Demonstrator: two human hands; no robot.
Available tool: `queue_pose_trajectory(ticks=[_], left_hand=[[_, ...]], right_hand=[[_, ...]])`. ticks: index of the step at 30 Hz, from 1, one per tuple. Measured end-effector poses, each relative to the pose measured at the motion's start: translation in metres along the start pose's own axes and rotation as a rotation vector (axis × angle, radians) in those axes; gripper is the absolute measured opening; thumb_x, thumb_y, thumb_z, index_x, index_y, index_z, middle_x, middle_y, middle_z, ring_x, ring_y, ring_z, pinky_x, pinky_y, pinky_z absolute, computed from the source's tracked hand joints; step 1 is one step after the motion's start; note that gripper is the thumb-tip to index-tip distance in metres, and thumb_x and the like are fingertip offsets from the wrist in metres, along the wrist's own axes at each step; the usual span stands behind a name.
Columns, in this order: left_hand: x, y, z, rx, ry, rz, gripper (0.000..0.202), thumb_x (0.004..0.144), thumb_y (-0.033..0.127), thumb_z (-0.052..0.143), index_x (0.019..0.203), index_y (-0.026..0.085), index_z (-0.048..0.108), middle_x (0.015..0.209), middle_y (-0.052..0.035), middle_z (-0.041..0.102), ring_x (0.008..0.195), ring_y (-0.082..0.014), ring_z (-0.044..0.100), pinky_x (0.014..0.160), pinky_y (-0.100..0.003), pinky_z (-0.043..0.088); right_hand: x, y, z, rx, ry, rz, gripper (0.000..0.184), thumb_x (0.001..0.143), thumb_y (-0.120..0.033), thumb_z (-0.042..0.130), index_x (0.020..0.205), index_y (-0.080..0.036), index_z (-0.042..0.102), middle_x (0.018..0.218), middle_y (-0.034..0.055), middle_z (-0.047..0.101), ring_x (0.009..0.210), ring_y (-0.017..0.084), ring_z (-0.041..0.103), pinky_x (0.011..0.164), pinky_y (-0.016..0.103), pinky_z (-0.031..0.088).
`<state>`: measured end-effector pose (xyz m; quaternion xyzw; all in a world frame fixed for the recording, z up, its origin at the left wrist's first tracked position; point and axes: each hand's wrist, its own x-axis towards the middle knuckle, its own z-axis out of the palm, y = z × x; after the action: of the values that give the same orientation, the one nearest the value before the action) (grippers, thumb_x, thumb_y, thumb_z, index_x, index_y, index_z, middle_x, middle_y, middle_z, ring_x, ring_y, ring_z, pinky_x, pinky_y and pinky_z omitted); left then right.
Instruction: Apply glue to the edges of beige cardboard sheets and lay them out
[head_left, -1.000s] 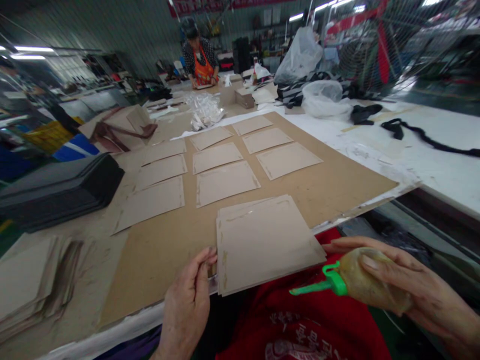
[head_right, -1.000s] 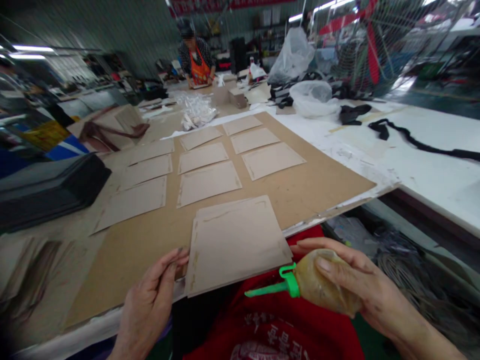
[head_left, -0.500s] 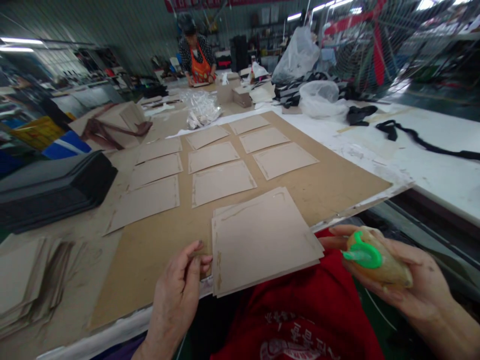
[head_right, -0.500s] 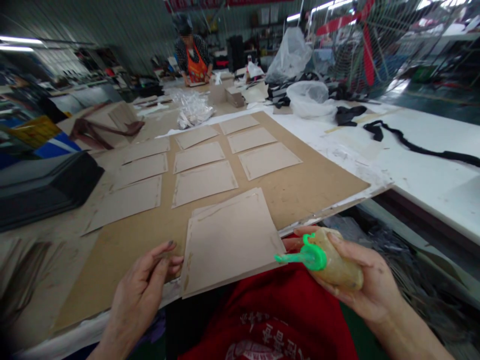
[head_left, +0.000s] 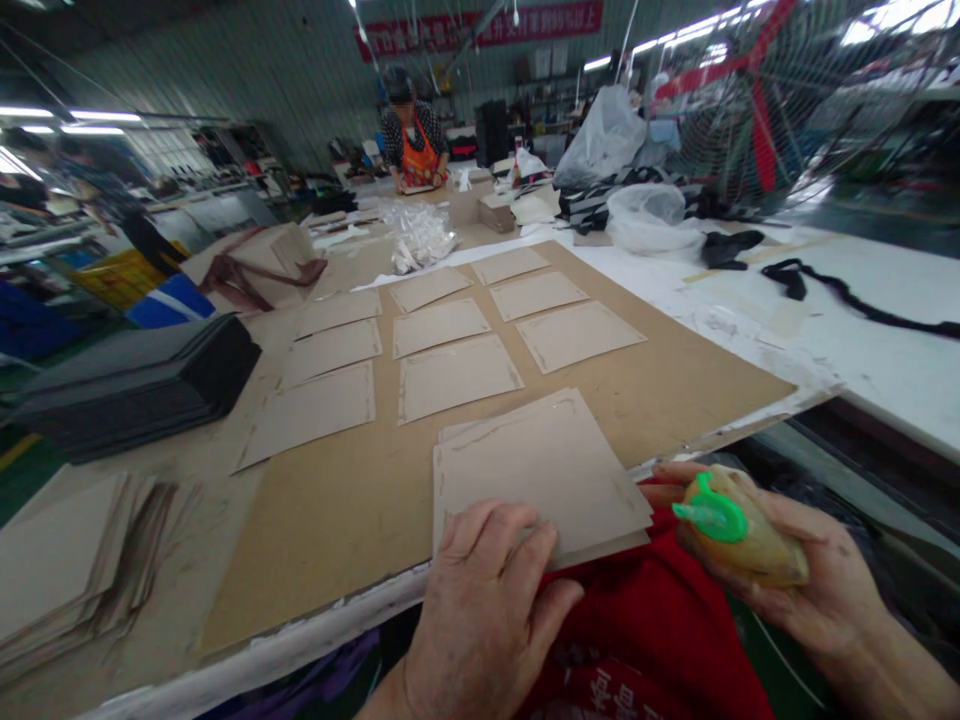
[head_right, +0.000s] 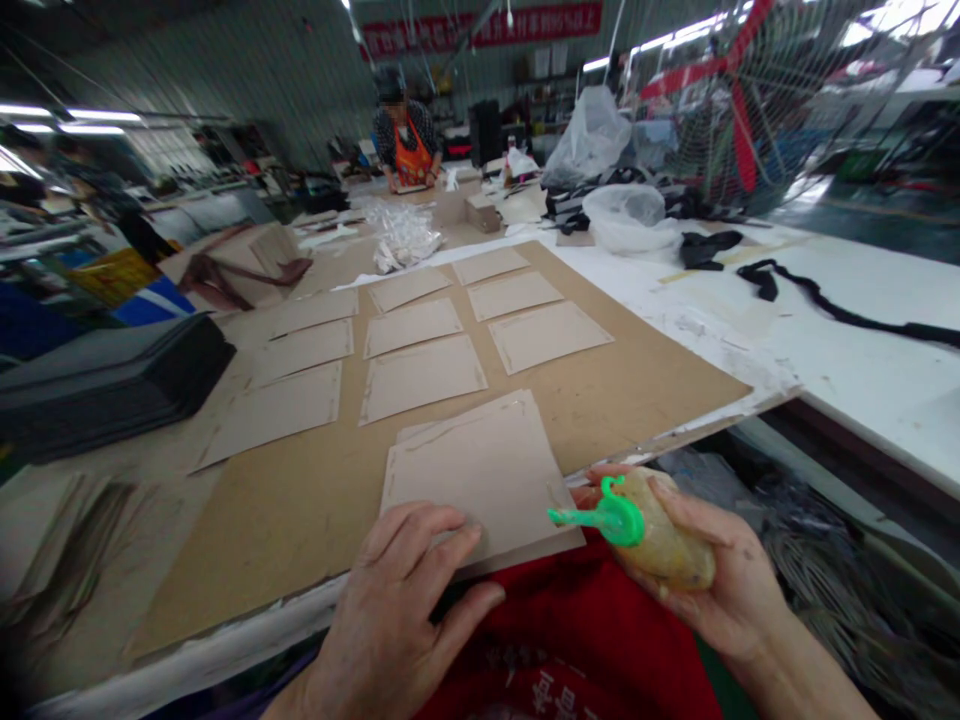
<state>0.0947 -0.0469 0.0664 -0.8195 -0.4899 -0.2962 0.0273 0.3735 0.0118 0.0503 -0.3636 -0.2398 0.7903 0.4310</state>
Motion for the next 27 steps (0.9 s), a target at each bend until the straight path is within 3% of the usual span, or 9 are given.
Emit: queue_pose_trajectory(ticks=[3, 10, 14, 19, 24, 27], left_hand=[[0.006, 0.006, 0.011, -0.023, -0.021, 0.020, 0.008, 0.095, 0.021, 0.060, 0.099, 0.018, 0.066, 0.091, -0.0060, 0.068, 0.085, -0.0223, 0.059, 0.078, -0.040, 0.055], [0.001, -0.003, 0.019, 0.189, -0.031, 0.227, 0.018, 0.096, 0.010, 0.051, 0.096, 0.016, 0.068, 0.088, -0.0042, 0.070, 0.082, -0.0183, 0.065, 0.080, -0.035, 0.056], [0.001, -0.003, 0.020, 0.177, 0.036, 0.283, 0.013, 0.095, 0.009, 0.055, 0.097, 0.014, 0.067, 0.086, -0.0026, 0.070, 0.079, -0.0173, 0.066, 0.077, -0.033, 0.055], [0.009, -0.003, 0.015, 0.165, 0.113, 0.274, 0.011, 0.095, 0.008, 0.056, 0.099, 0.011, 0.065, 0.086, -0.0024, 0.072, 0.080, -0.0153, 0.066, 0.080, -0.031, 0.056], [0.014, 0.000, 0.014, 0.182, 0.094, 0.267, 0.011, 0.096, 0.008, 0.055, 0.101, 0.012, 0.064, 0.087, -0.0020, 0.073, 0.080, -0.0157, 0.068, 0.079, -0.031, 0.057], [0.016, 0.002, 0.013, 0.184, 0.112, 0.251, 0.010, 0.096, 0.010, 0.056, 0.100, 0.014, 0.064, 0.087, -0.0023, 0.073, 0.079, -0.0158, 0.068, 0.077, -0.031, 0.058]], right_hand=[[0.001, 0.003, -0.007, 0.018, -0.004, 0.025, 0.034, 0.080, -0.040, 0.077, 0.112, -0.027, 0.077, 0.121, 0.0063, 0.072, 0.094, 0.024, 0.073, 0.070, 0.024, 0.062], [0.008, 0.011, -0.011, 0.121, 0.140, 0.062, 0.037, 0.069, -0.036, 0.086, 0.103, -0.023, 0.080, 0.112, 0.0086, 0.075, 0.087, 0.026, 0.074, 0.075, 0.029, 0.062], [0.009, 0.013, -0.007, 0.061, 0.063, 0.009, 0.034, 0.077, -0.041, 0.079, 0.105, -0.022, 0.080, 0.110, 0.0100, 0.075, 0.085, 0.024, 0.074, 0.075, 0.028, 0.062], [0.001, 0.012, -0.003, 0.065, 0.001, -0.123, 0.029, 0.086, -0.041, 0.066, 0.106, -0.025, 0.080, 0.120, 0.0091, 0.072, 0.099, 0.024, 0.071, 0.080, 0.025, 0.059], [-0.004, 0.018, -0.006, 0.043, -0.116, -0.166, 0.034, 0.089, -0.041, 0.061, 0.112, -0.024, 0.079, 0.123, 0.0116, 0.070, 0.079, 0.020, 0.069, 0.068, 0.025, 0.059], [-0.001, 0.021, -0.009, 0.033, -0.077, -0.154, 0.033, 0.087, -0.041, 0.065, 0.112, -0.024, 0.079, 0.122, 0.0121, 0.070, 0.081, 0.022, 0.069, 0.068, 0.027, 0.059]])
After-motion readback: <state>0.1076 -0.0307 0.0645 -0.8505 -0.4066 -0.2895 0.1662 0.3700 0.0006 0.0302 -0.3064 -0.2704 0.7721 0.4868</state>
